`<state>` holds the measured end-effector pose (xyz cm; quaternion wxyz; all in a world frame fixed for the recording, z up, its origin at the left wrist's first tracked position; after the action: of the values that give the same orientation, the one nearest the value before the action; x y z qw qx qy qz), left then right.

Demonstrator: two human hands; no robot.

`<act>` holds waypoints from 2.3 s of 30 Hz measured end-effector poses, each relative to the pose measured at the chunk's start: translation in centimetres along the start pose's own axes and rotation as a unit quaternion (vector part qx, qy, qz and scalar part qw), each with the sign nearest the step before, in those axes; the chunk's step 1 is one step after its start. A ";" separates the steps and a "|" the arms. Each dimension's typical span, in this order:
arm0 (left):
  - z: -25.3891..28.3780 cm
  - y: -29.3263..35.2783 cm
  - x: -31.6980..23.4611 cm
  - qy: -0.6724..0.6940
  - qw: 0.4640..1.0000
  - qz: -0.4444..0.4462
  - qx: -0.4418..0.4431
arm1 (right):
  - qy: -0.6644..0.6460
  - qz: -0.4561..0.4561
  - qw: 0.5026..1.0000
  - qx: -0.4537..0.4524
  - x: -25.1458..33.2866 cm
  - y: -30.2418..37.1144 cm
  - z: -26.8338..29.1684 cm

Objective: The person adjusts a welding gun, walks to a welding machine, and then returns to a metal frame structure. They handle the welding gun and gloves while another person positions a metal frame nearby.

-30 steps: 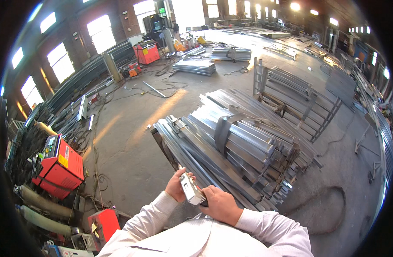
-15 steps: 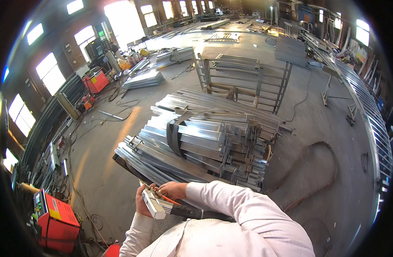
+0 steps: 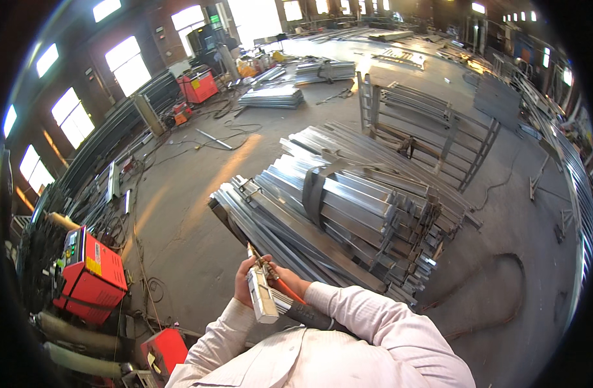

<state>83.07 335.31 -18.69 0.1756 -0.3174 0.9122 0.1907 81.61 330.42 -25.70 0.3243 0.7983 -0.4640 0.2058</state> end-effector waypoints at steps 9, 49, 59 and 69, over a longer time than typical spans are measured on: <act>1.5 0.1 0.4 0.058 0.998 0.000 -0.001 | 0.115 -0.086 0.981 -0.134 1.7 5.0 -0.7; -1.9 1.4 -0.9 0.054 0.992 -0.059 0.097 | 0.403 0.080 0.890 -0.199 8.6 19.4 -4.5; -1.4 1.6 -0.9 0.070 0.991 -0.057 0.097 | 0.455 0.052 0.861 -0.220 8.4 19.0 -6.7; -1.8 1.9 -0.7 0.083 0.989 -0.063 0.104 | 0.524 0.071 0.818 -0.228 8.3 18.4 -6.6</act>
<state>82.03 336.23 -16.33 0.1433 -0.3685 0.9167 0.0568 69.39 323.47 -9.79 0.6751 0.4382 -0.3135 0.5039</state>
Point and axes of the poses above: each hand's wrist, its own y-axis away from the middle knuckle, its own z-axis out of the back of the hand, x = y × z, the point moved 9 cm from there along -y, towards the middle knuckle, and after that the axes turned 9 degrees about -z, right-handed, at the moved point
